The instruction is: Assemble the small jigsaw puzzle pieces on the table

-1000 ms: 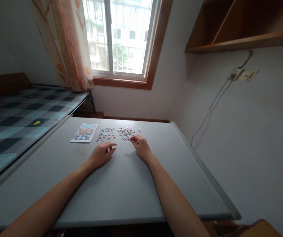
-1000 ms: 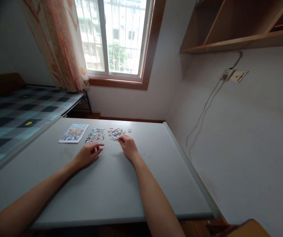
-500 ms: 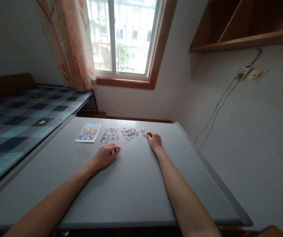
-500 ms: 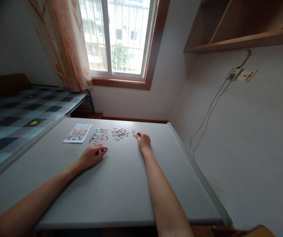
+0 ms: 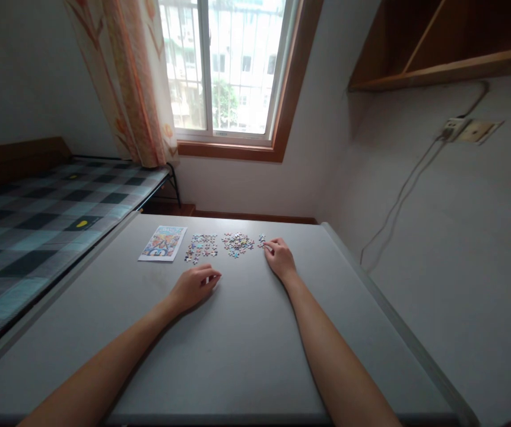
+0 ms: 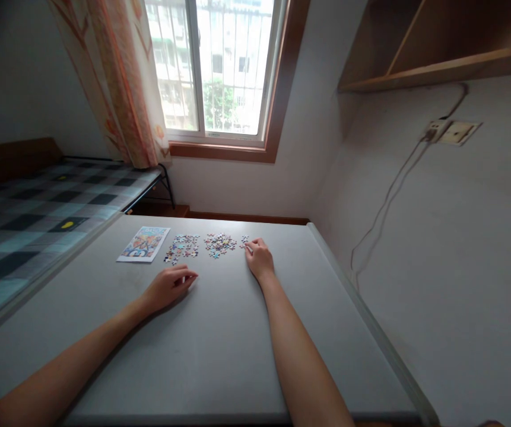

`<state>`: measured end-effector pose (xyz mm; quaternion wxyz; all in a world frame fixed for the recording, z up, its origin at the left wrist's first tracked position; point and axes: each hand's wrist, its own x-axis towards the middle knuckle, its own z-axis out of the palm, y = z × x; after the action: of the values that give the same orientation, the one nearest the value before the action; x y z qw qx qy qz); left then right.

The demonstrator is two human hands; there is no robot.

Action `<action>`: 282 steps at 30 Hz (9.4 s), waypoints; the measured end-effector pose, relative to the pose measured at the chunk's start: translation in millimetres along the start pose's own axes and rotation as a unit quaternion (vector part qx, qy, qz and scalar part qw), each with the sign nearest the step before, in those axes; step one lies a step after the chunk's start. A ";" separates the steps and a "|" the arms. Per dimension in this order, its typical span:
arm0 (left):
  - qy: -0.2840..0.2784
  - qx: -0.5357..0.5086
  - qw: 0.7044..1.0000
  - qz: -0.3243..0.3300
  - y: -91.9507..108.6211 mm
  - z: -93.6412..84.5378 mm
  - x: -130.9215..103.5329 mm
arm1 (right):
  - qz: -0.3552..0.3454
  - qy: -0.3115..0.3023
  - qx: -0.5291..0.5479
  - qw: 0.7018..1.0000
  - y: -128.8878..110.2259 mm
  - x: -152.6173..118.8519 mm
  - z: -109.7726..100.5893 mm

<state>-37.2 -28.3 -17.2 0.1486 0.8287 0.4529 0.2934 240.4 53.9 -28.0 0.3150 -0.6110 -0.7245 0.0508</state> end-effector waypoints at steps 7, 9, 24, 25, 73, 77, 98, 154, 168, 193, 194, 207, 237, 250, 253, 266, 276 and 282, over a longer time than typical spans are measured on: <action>-0.001 0.008 1.000 0.003 -1.7 -0.2 -1.4 | -0.036 -0.044 -0.064 0.996 -19.3 -10.7 0.1; -0.005 0.007 1.000 0.004 -2.0 -0.3 -1.3 | -0.032 -0.050 -0.079 0.995 -22.8 -11.6 0.1; -0.004 -0.010 1.000 0.000 -3.5 0.2 -1.4 | -0.002 -0.047 -0.096 0.994 -24.1 -12.3 2.8; -0.003 -0.011 1.000 0.000 -3.5 0.3 -1.3 | -0.002 -0.044 -0.093 0.995 -23.5 -12.3 3.0; -0.040 -0.001 0.999 -0.010 -2.2 -1.6 0.3 | 0.002 -0.050 -0.099 0.994 -55.4 -20.9 9.3; -0.038 0.003 0.999 -0.012 -2.5 -0.7 0.2 | -0.001 -0.060 -0.117 0.991 -56.4 -21.6 9.3; -0.036 0.006 0.999 -0.004 -2.4 -1.8 -0.3 | 0.052 -0.016 0.052 0.997 -36.9 -13.0 20.2; 0.033 -0.014 0.999 -0.007 -4.9 -2.2 0.0 | 0.034 -0.252 0.545 0.799 -98.1 -33.4 23.8; 0.059 -0.052 0.997 0.002 -5.5 -1.2 1.7 | -0.041 -0.103 0.338 0.935 -85.0 -26.9 17.1; 0.037 -0.026 0.999 0.011 -6.1 0.4 1.1 | 0.088 -0.060 -0.168 0.980 -53.9 -22.2 8.3; 0.037 -0.027 0.999 0.012 -6.0 0.4 1.0 | 0.089 -0.060 -0.169 0.980 -54.1 -22.3 8.6; 0.051 -0.030 0.998 0.007 -7.1 0.8 1.1 | -0.037 -0.031 0.147 0.988 -71.4 -20.5 7.5; 0.107 -0.041 0.993 0.002 -7.8 0.0 0.0 | 0.010 -0.227 0.486 0.844 -97.3 -31.3 22.6; 0.090 -0.029 0.995 0.011 -9.1 -1.8 0.5 | -0.010 -0.227 0.448 0.865 -99.0 -31.9 20.5; 0.088 -0.026 0.996 0.011 -8.4 -2.0 0.6 | -0.018 -0.225 0.445 0.867 -99.0 -32.2 20.2; 0.092 -0.036 0.995 0.006 -6.7 -2.5 0.9 | -0.014 -0.219 0.436 0.873 -98.6 -32.3 20.5; 0.088 -0.029 0.996 0.009 -7.4 -2.3 1.0 | -0.024 -0.219 0.431 0.875 -97.8 -32.1 22.0; 0.085 -0.032 0.996 0.011 -7.8 -1.7 1.0 | -0.029 -0.221 0.428 0.876 -96.5 -32.0 24.1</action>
<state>-43.0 -23.3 -19.5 0.1329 0.8002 0.4453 0.3791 147.3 8.1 -15.5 0.3785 -0.3678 -0.7002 0.4808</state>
